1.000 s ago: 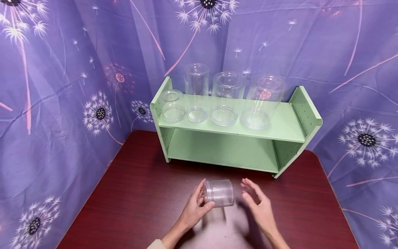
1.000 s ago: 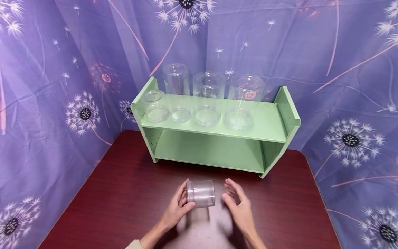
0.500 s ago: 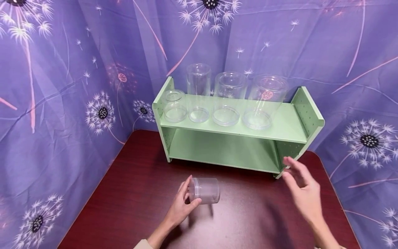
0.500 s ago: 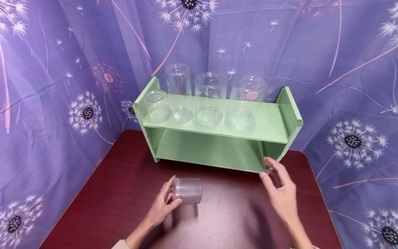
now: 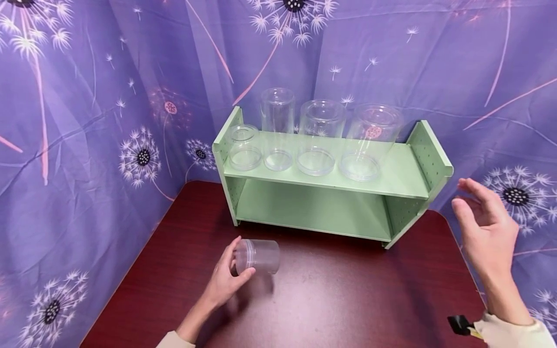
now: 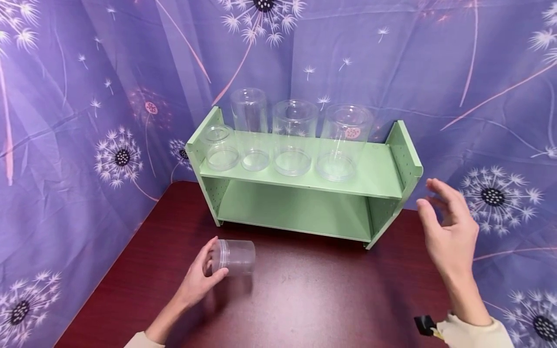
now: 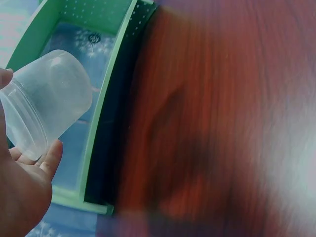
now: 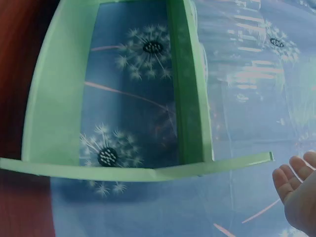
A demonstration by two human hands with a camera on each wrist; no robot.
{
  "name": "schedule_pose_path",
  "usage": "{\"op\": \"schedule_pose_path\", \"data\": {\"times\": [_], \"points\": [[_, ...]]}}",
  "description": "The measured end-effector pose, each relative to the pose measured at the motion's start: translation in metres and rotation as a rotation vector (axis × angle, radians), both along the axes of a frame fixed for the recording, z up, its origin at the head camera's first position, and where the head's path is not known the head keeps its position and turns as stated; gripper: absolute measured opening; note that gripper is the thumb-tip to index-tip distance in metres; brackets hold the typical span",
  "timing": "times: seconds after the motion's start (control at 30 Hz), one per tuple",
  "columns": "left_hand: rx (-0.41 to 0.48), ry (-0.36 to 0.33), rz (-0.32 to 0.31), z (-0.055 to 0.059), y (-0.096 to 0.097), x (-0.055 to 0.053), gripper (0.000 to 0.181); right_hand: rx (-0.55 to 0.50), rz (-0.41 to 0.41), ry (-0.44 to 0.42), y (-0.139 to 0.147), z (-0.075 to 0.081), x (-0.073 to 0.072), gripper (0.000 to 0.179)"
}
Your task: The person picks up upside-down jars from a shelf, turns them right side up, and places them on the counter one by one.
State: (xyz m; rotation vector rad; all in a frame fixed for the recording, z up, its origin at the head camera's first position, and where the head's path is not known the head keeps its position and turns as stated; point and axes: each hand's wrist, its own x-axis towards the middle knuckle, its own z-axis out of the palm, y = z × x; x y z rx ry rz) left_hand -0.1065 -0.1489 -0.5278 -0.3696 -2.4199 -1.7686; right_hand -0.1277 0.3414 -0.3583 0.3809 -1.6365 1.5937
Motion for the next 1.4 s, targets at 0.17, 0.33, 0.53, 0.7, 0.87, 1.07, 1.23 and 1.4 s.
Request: {"op": "schedule_pose_path", "data": {"times": [0.17,0.33,0.53,0.7,0.87,1.07,1.23,1.4], "points": [[-0.077,0.032,0.03,0.009,-0.02,-0.004,0.084,0.14,-0.154,-0.022,0.007,0.017,-0.013,0.039],[-0.216,0.112,0.099,0.017,-0.04,-0.007,0.085,0.224,-0.228,-0.04,0.008,0.03,-0.027,0.037],[-0.316,0.155,0.138,0.025,-0.058,-0.012,0.089,0.327,-0.259,-0.075,0.013,0.031,-0.044,0.038],[-0.409,0.166,0.135,0.041,-0.077,-0.017,0.091,0.392,-0.325,-0.125,0.017,0.027,-0.055,0.037],[-0.488,0.16,0.126,0.059,-0.095,-0.023,0.09,0.395,-0.345,-0.152,0.013,0.026,-0.059,0.036],[-0.547,0.193,0.125,0.067,-0.104,-0.026,0.092,0.392,-0.352,-0.157,0.014,0.025,-0.061,0.035],[-0.567,0.232,0.121,0.067,-0.105,-0.029,0.092,0.407,-0.363,-0.129,0.017,0.023,-0.063,0.03],[-0.612,0.209,0.112,0.062,-0.103,-0.032,0.094,0.457,-0.397,-0.125,0.021,0.021,-0.064,0.024]]}}
